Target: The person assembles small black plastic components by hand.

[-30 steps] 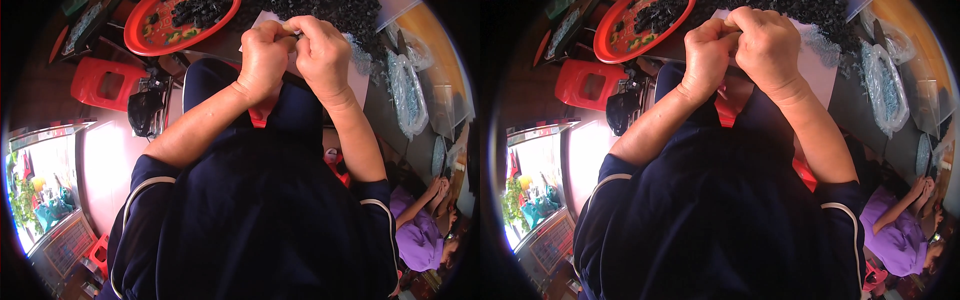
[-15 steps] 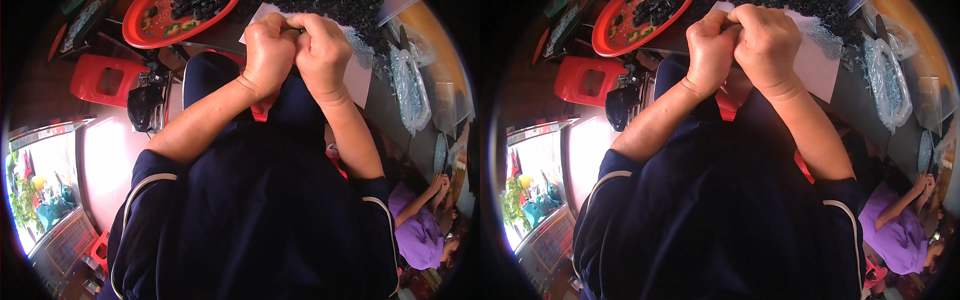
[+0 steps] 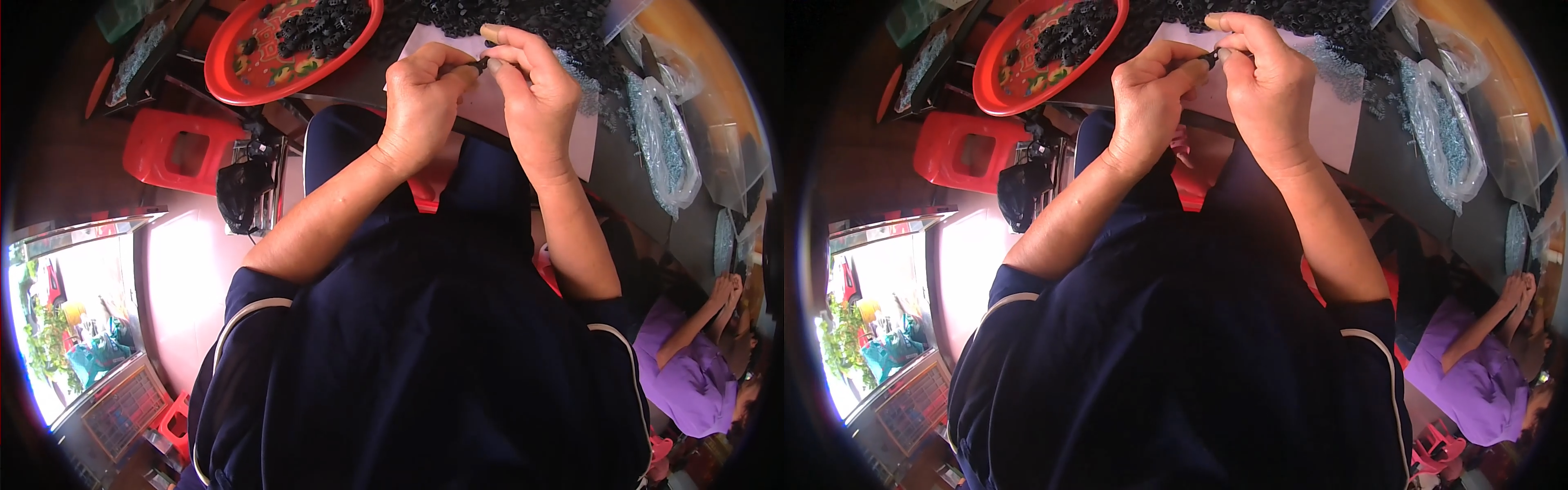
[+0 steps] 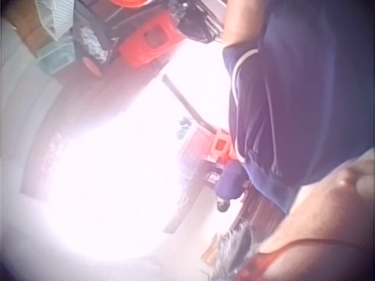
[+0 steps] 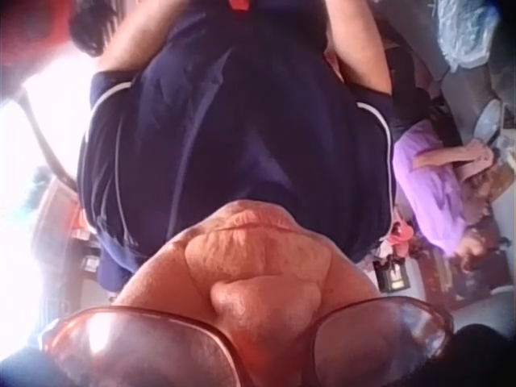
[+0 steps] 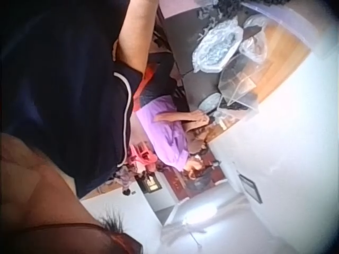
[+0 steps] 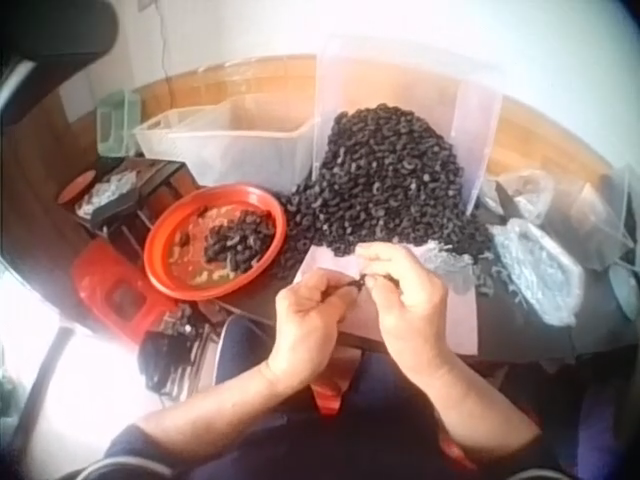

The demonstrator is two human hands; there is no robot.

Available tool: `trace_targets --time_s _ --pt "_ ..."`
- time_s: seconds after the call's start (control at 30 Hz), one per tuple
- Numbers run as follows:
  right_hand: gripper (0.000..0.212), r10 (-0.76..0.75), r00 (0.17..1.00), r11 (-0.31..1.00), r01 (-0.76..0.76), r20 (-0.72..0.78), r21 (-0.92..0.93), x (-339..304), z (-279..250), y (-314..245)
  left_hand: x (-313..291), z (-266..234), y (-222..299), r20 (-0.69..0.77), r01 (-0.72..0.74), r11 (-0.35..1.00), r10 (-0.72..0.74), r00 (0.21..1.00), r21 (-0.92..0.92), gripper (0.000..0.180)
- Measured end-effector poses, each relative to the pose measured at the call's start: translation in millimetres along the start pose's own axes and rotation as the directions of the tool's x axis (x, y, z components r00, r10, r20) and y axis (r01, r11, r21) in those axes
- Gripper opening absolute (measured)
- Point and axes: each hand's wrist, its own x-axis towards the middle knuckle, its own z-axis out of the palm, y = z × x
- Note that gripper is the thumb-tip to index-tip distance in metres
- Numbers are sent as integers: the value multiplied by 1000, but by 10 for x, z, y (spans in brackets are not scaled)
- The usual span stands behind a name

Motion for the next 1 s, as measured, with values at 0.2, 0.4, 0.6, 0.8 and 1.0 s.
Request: trace_targets --time_s 0.2,0.4,0.6,0.8,1.0 --pt "31 -5 1000 998 6 23 -69 -10 -4 33 21 9 14 -13 14 1000 -14 1000 11 11" --pt "31 -30 999 998 31 13 -50 -20 -9 72 22 6 10 1 19 999 -19 1000 28 10" --pt "28 143 987 989 -145 70 31 19 -38 8 18 -8 -10 3 39 999 -39 999 16 10" --pt "24 257 957 965 -260 133 11 68 -54 -112 28 16 -6 -22 23 1000 -23 999 -14 9" --pt "31 -94 985 922 140 142 -360 66 44 -122 42 51 -72 -87 -17 1000 15 996 -21 8"
